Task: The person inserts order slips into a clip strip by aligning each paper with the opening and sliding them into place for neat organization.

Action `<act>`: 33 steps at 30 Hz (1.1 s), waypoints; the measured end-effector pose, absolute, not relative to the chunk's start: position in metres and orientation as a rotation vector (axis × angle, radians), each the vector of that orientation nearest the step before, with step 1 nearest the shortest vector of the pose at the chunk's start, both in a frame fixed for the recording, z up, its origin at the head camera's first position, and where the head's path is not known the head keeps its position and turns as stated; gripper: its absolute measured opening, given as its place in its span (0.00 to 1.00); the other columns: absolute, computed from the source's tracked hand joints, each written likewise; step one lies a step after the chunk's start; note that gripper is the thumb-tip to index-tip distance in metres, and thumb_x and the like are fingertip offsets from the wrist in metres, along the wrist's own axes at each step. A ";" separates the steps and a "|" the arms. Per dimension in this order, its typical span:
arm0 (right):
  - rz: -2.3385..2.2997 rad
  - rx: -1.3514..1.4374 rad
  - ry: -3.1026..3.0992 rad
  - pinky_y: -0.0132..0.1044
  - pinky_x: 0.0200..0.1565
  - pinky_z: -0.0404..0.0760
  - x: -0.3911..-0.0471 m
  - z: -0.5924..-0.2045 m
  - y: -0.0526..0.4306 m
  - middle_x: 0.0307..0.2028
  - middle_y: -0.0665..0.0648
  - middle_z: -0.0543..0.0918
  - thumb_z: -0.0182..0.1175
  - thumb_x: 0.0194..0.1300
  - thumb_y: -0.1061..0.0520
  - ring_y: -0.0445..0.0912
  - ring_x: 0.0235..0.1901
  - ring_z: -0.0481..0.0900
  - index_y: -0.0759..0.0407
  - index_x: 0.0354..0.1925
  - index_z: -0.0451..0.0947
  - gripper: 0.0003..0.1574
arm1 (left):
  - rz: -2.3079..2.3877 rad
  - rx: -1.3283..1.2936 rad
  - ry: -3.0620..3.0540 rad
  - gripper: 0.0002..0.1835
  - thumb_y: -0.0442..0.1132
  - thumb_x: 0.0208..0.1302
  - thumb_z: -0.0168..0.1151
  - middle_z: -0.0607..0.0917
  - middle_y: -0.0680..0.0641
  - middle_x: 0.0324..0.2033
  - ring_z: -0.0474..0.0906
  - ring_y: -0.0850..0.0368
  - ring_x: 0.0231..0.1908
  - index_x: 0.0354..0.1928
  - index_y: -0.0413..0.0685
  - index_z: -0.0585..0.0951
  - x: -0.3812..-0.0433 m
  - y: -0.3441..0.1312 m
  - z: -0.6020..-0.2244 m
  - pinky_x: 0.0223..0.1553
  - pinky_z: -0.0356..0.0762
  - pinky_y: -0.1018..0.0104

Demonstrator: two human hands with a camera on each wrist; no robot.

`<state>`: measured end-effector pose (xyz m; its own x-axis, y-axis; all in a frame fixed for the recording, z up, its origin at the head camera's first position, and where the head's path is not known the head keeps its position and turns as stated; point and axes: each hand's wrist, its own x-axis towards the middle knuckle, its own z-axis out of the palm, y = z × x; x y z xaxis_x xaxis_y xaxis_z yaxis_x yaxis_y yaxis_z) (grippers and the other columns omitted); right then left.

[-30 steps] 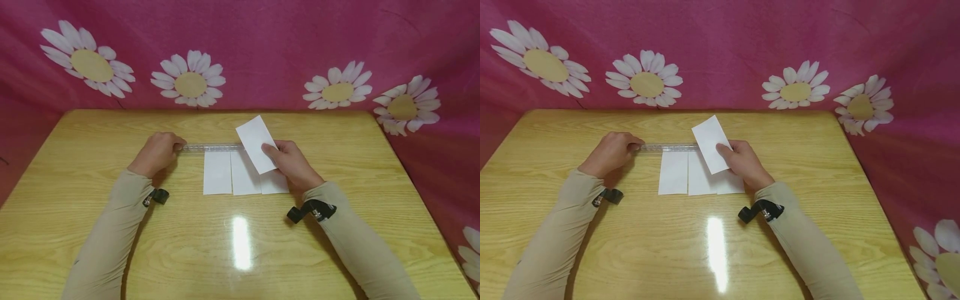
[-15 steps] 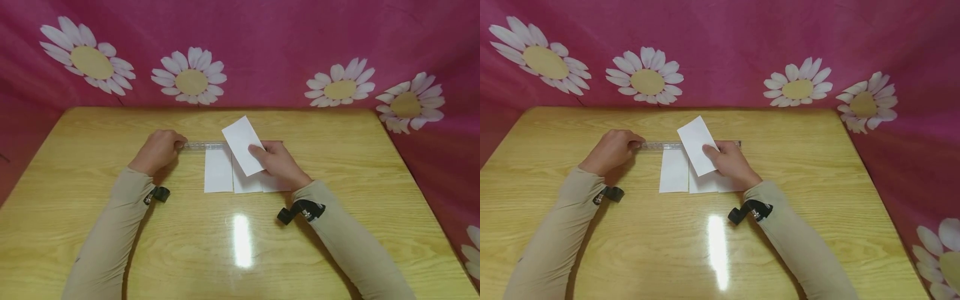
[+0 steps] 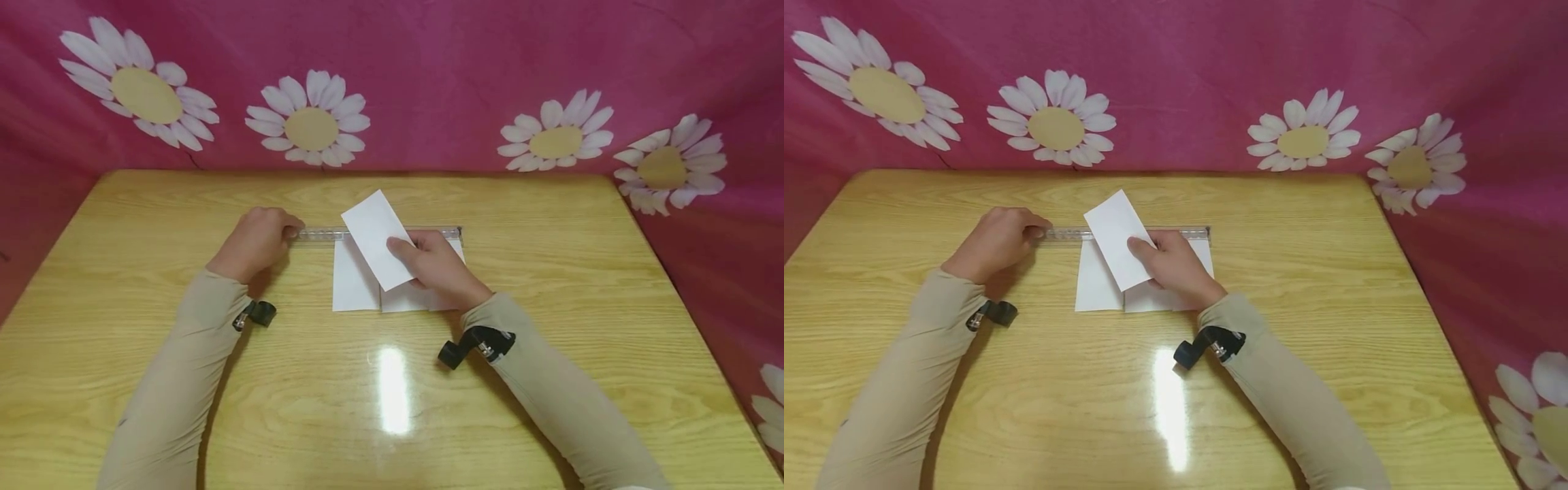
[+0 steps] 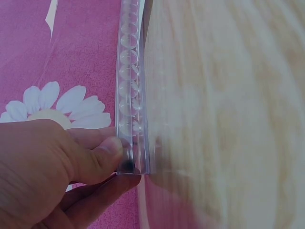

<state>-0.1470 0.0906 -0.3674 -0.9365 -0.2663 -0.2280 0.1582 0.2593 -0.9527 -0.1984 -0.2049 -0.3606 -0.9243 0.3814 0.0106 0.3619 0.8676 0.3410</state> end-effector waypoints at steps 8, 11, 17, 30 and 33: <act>-1.707 -0.113 2.200 0.31 0.19 0.63 -0.147 -0.371 0.084 0.22 0.45 0.82 0.55 0.77 0.47 0.41 0.15 0.63 0.57 0.52 0.84 0.20 | 0.520 0.623 2.991 0.23 0.20 0.63 0.48 0.90 0.36 0.49 0.83 0.43 0.48 0.51 0.38 0.88 -0.200 -0.206 -0.361 0.55 0.81 0.46; -1.703 -0.119 2.198 0.31 0.20 0.63 -0.146 -0.371 0.082 0.21 0.45 0.81 0.55 0.77 0.46 0.41 0.15 0.63 0.57 0.51 0.85 0.19 | 0.523 0.628 2.992 0.23 0.21 0.63 0.48 0.90 0.36 0.50 0.84 0.42 0.49 0.51 0.38 0.88 -0.200 -0.206 -0.361 0.56 0.81 0.46; -1.718 -0.106 2.163 0.30 0.21 0.64 -0.146 -0.372 0.076 0.25 0.47 0.84 0.55 0.78 0.47 0.39 0.17 0.66 0.58 0.51 0.84 0.20 | 0.523 0.672 3.015 0.22 0.20 0.61 0.47 0.90 0.36 0.46 0.84 0.43 0.45 0.47 0.38 0.89 -0.201 -0.206 -0.363 0.53 0.81 0.47; -1.725 -0.101 2.123 0.31 0.19 0.62 -0.146 -0.375 0.063 0.29 0.50 0.86 0.54 0.78 0.48 0.40 0.16 0.65 0.59 0.53 0.83 0.20 | 0.522 0.659 3.020 0.22 0.21 0.62 0.48 0.91 0.37 0.45 0.83 0.42 0.44 0.48 0.39 0.89 -0.201 -0.207 -0.364 0.52 0.80 0.47; -1.724 -0.106 2.121 0.31 0.19 0.62 -0.146 -0.377 0.060 0.28 0.50 0.86 0.54 0.78 0.49 0.40 0.16 0.66 0.61 0.53 0.84 0.20 | 0.517 0.643 3.023 0.21 0.22 0.63 0.49 0.91 0.37 0.47 0.85 0.41 0.47 0.49 0.39 0.89 -0.201 -0.207 -0.364 0.55 0.81 0.46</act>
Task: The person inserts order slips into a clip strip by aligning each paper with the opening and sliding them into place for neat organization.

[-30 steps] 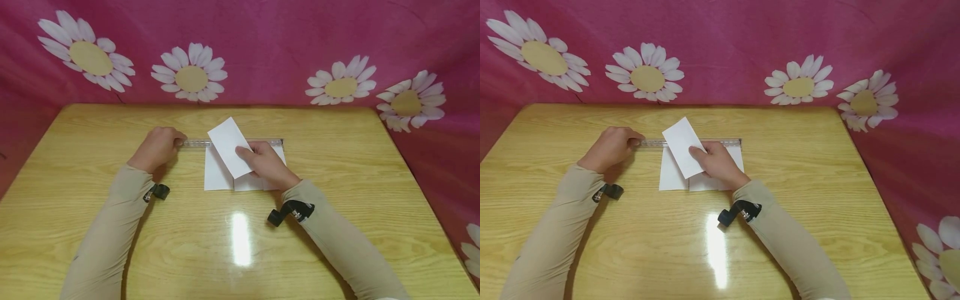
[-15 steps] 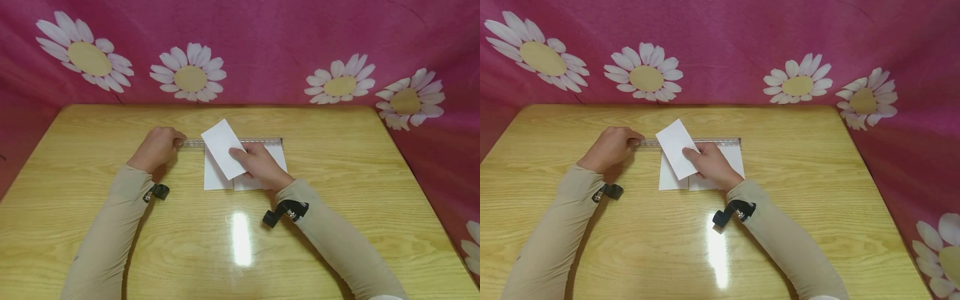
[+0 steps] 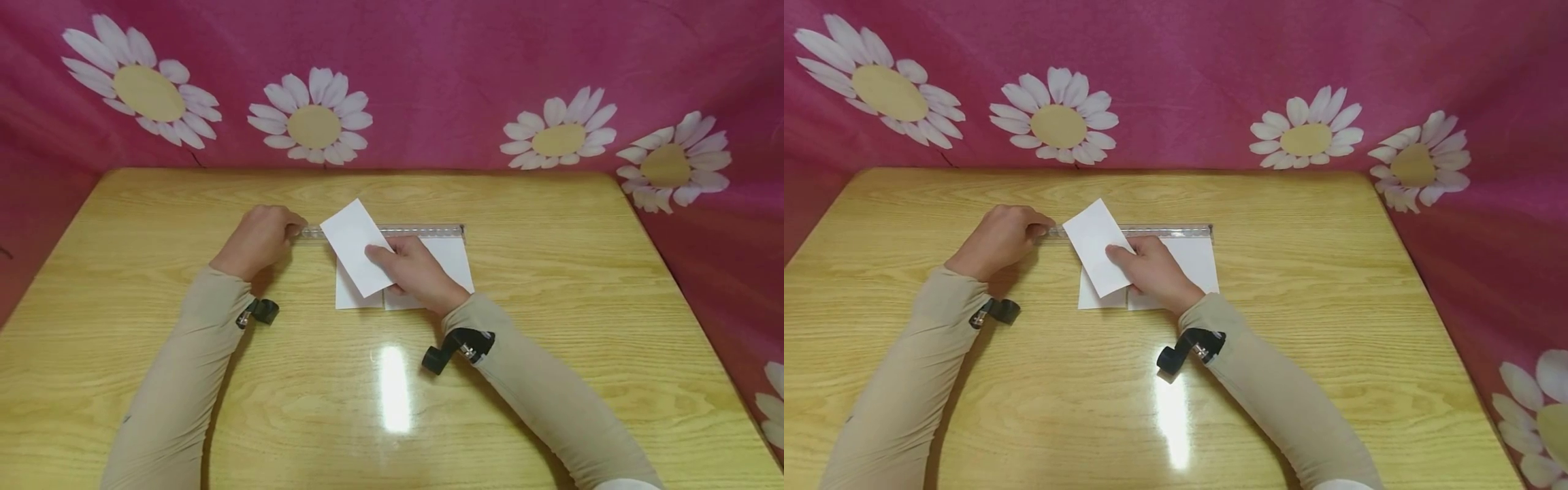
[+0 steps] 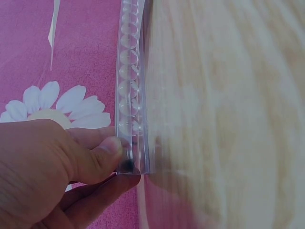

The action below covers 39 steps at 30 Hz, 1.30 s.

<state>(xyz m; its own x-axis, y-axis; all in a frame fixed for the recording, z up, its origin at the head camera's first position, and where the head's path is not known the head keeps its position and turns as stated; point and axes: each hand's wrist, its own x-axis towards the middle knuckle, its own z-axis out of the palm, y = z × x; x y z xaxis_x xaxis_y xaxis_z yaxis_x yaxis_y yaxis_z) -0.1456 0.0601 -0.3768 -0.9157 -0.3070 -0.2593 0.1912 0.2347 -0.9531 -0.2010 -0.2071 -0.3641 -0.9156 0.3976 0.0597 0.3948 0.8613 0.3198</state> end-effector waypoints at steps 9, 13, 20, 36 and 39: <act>-1.703 -0.106 2.119 0.31 0.20 0.64 -0.145 -0.379 0.052 0.28 0.49 0.85 0.54 0.78 0.48 0.40 0.16 0.66 0.58 0.53 0.84 0.20 | 0.522 0.660 3.030 0.21 0.22 0.63 0.50 0.91 0.37 0.46 0.86 0.40 0.48 0.49 0.39 0.89 -0.201 -0.207 -0.365 0.55 0.81 0.45; -1.696 -0.107 2.128 0.31 0.21 0.65 -0.144 -0.380 0.047 0.24 0.48 0.83 0.54 0.78 0.48 0.40 0.16 0.65 0.59 0.51 0.84 0.20 | 0.526 0.656 3.027 0.21 0.22 0.64 0.50 0.91 0.37 0.47 0.86 0.39 0.50 0.49 0.39 0.89 -0.201 -0.208 -0.365 0.56 0.81 0.44; -1.728 -0.119 2.084 0.32 0.20 0.64 -0.143 -0.382 0.040 0.26 0.48 0.85 0.54 0.78 0.48 0.41 0.13 0.63 0.59 0.53 0.84 0.20 | 0.519 0.660 3.033 0.18 0.23 0.66 0.53 0.91 0.36 0.47 0.86 0.39 0.49 0.49 0.38 0.89 -0.202 -0.207 -0.365 0.56 0.81 0.44; -1.751 -0.101 2.024 0.32 0.19 0.62 -0.142 -0.384 0.027 0.22 0.46 0.83 0.54 0.78 0.51 0.40 0.11 0.61 0.62 0.59 0.79 0.21 | 0.530 0.597 3.009 0.20 0.23 0.65 0.51 0.90 0.36 0.49 0.85 0.39 0.51 0.52 0.38 0.88 -0.202 -0.207 -0.365 0.58 0.80 0.44; -1.752 -0.094 2.018 0.32 0.19 0.62 -0.142 -0.385 0.025 0.19 0.45 0.81 0.54 0.78 0.51 0.40 0.10 0.60 0.62 0.62 0.76 0.23 | 0.528 0.593 3.007 0.21 0.22 0.64 0.50 0.90 0.36 0.49 0.85 0.39 0.50 0.52 0.38 0.88 -0.203 -0.207 -0.365 0.58 0.80 0.44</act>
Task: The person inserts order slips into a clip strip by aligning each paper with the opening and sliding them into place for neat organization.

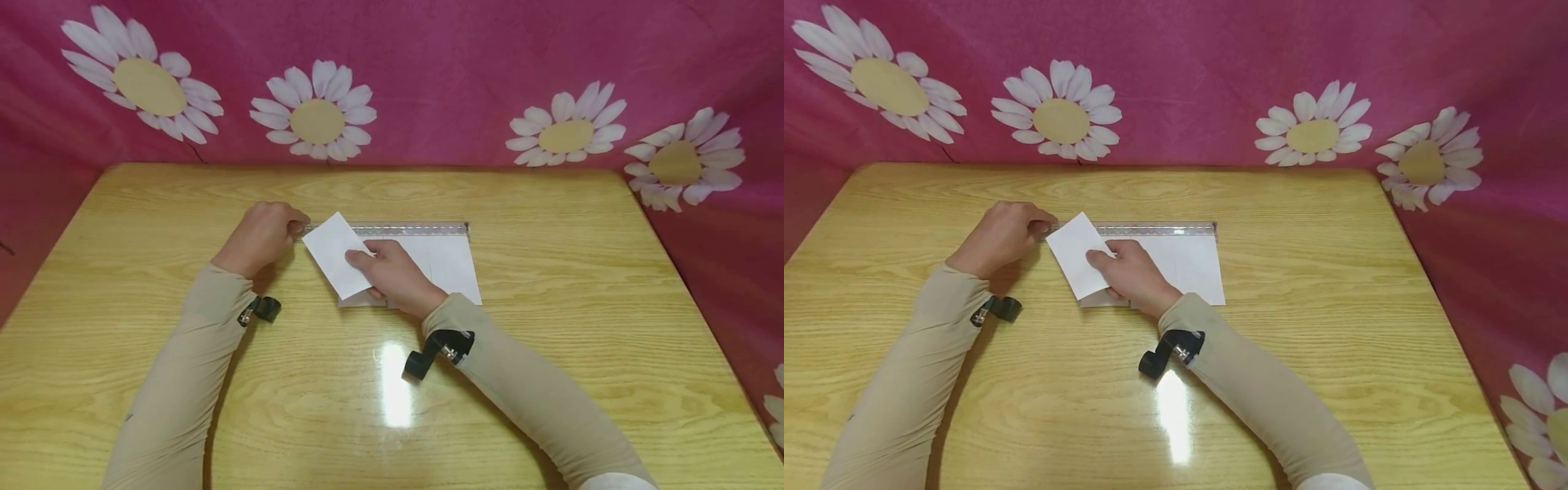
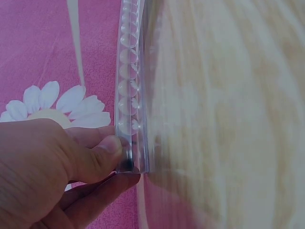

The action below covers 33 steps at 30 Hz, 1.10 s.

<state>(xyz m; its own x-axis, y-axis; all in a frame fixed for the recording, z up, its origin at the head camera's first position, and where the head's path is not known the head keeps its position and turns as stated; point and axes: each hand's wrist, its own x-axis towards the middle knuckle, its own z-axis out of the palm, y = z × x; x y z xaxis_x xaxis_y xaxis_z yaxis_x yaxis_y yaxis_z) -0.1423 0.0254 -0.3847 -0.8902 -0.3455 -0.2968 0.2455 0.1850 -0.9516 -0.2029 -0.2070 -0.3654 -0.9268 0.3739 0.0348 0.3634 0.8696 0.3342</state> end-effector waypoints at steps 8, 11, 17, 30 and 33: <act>-1.757 -0.086 2.028 0.30 0.19 0.63 -0.143 -0.385 0.022 0.23 0.48 0.82 0.50 0.81 0.49 0.39 0.11 0.61 0.64 0.50 0.81 0.21 | 0.539 0.599 3.018 0.19 0.23 0.66 0.52 0.90 0.36 0.48 0.85 0.40 0.48 0.50 0.39 0.89 -0.203 -0.207 -0.365 0.57 0.81 0.45; -1.764 -0.062 2.012 0.30 0.18 0.63 -0.143 -0.385 0.020 0.22 0.49 0.82 0.49 0.81 0.50 0.38 0.11 0.62 0.65 0.50 0.82 0.22 | 0.546 0.598 3.018 0.19 0.24 0.66 0.52 0.91 0.36 0.48 0.85 0.40 0.47 0.50 0.39 0.89 -0.203 -0.207 -0.365 0.57 0.81 0.45; -1.791 -0.030 1.924 0.29 0.17 0.60 -0.142 -0.384 0.017 0.22 0.49 0.82 0.50 0.80 0.53 0.38 0.11 0.60 0.69 0.49 0.82 0.21 | 0.556 0.607 3.020 0.18 0.24 0.67 0.53 0.91 0.36 0.48 0.86 0.39 0.50 0.50 0.38 0.89 -0.202 -0.207 -0.364 0.58 0.81 0.45; -1.733 0.005 1.896 0.29 0.15 0.57 -0.141 -0.386 0.015 0.19 0.49 0.77 0.50 0.78 0.53 0.38 0.12 0.59 0.69 0.46 0.82 0.21 | 0.539 0.624 3.010 0.18 0.24 0.68 0.53 0.90 0.35 0.50 0.85 0.38 0.53 0.51 0.37 0.88 -0.202 -0.206 -0.362 0.60 0.80 0.43; -1.722 -0.016 1.894 0.29 0.16 0.56 -0.142 -0.387 0.013 0.18 0.48 0.75 0.50 0.78 0.53 0.38 0.11 0.59 0.68 0.43 0.82 0.21 | 0.537 0.628 3.012 0.18 0.24 0.68 0.53 0.90 0.35 0.51 0.85 0.38 0.54 0.52 0.37 0.88 -0.201 -0.206 -0.362 0.60 0.80 0.43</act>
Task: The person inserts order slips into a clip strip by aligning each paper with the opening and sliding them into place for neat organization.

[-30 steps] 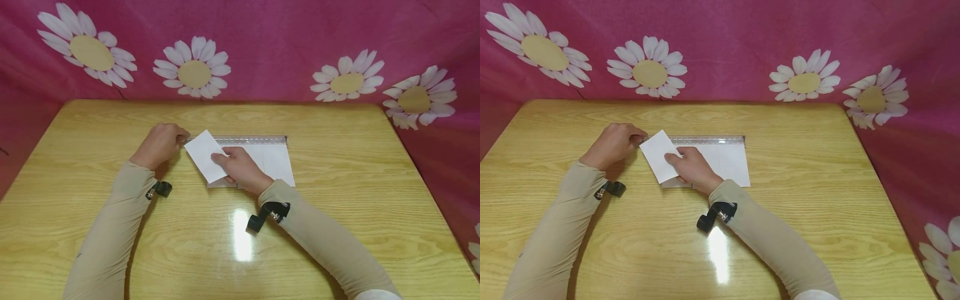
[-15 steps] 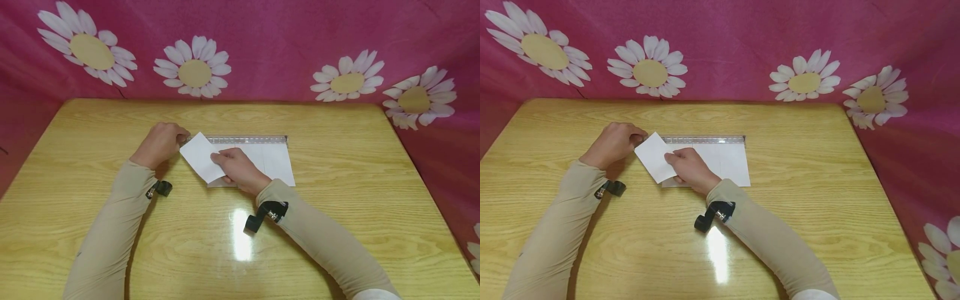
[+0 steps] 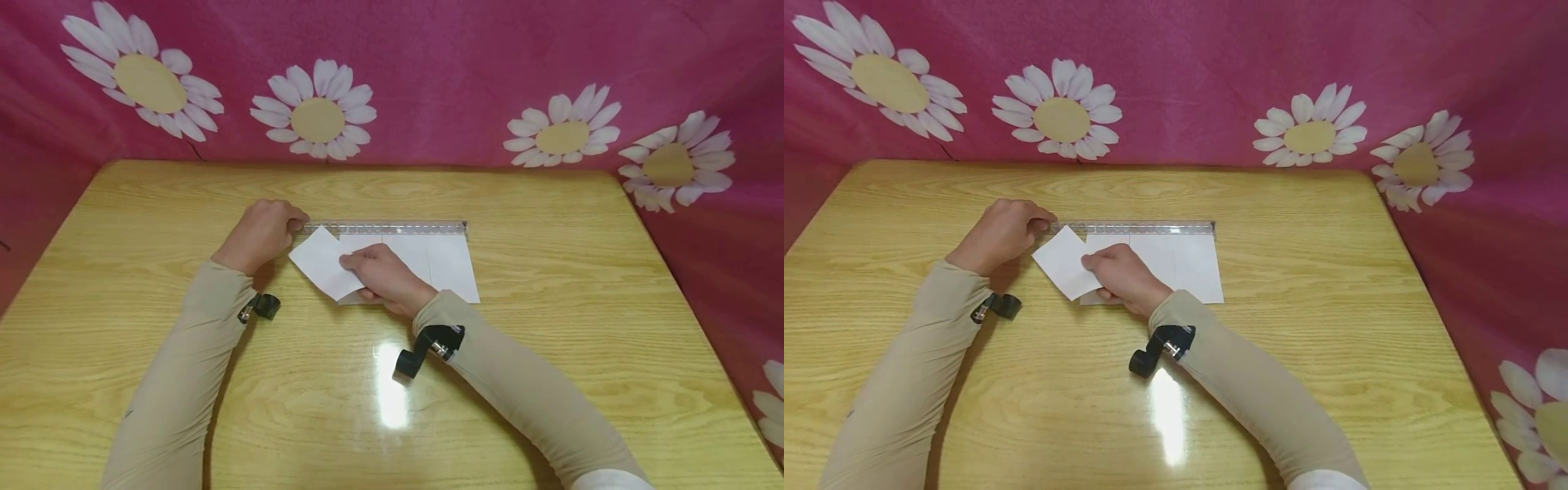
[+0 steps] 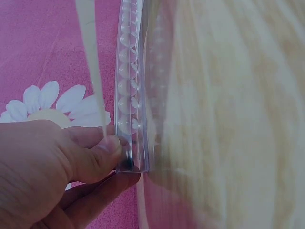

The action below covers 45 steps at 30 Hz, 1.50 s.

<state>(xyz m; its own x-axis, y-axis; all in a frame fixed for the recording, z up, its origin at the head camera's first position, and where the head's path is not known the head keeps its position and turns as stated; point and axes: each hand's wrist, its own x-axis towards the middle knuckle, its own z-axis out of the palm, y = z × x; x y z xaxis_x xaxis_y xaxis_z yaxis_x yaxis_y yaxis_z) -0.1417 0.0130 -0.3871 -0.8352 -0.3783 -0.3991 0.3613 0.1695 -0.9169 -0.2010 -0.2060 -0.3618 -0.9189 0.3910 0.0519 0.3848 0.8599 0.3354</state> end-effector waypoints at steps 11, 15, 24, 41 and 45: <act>-1.704 -0.016 1.834 0.30 0.15 0.54 -0.142 -0.388 -0.001 0.18 0.50 0.75 0.50 0.78 0.55 0.38 0.10 0.57 0.70 0.46 0.81 0.20 | 0.546 0.600 3.003 0.19 0.24 0.68 0.53 0.89 0.35 0.52 0.84 0.37 0.54 0.53 0.38 0.88 -0.201 -0.207 -0.363 0.59 0.81 0.43; -1.713 0.008 1.802 0.31 0.15 0.53 -0.143 -0.388 -0.007 0.16 0.50 0.73 0.49 0.78 0.55 0.38 0.10 0.56 0.70 0.44 0.81 0.20 | 0.539 0.604 3.010 0.18 0.24 0.69 0.52 0.89 0.35 0.52 0.85 0.37 0.53 0.53 0.38 0.88 -0.202 -0.206 -0.364 0.58 0.81 0.43; -1.716 0.059 1.725 0.30 0.15 0.51 -0.143 -0.384 -0.019 0.12 0.47 0.64 0.47 0.79 0.56 0.37 0.10 0.54 0.66 0.41 0.80 0.18 | 0.556 0.616 3.019 0.18 0.24 0.69 0.52 0.89 0.35 0.51 0.85 0.39 0.51 0.52 0.39 0.89 -0.202 -0.207 -0.363 0.56 0.82 0.45; -1.806 0.152 1.599 0.26 0.13 0.52 -0.148 -0.386 -0.040 0.16 0.47 0.62 0.47 0.78 0.58 0.35 0.11 0.53 0.61 0.36 0.75 0.14 | 0.562 0.641 3.028 0.17 0.20 0.58 0.44 0.74 0.44 0.25 0.67 0.49 0.32 0.26 0.43 0.81 -0.203 -0.207 -0.366 0.38 0.66 0.58; -1.829 0.202 1.569 0.26 0.14 0.52 -0.150 -0.385 -0.044 0.16 0.47 0.62 0.46 0.79 0.58 0.35 0.12 0.53 0.59 0.39 0.74 0.12 | 0.567 0.650 3.034 0.19 0.21 0.62 0.46 0.84 0.41 0.32 0.74 0.47 0.35 0.35 0.41 0.87 -0.203 -0.208 -0.366 0.41 0.73 0.56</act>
<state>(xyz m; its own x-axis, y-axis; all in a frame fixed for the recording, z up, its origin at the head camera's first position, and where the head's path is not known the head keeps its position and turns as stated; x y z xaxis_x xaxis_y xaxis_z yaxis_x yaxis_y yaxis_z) -0.1499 -0.0435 -0.3853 -0.7371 -0.4060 -0.5402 0.5957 -0.0130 -0.8031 -0.2031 -0.2079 -0.3663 -0.9151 0.3940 0.0861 0.3985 0.8505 0.3432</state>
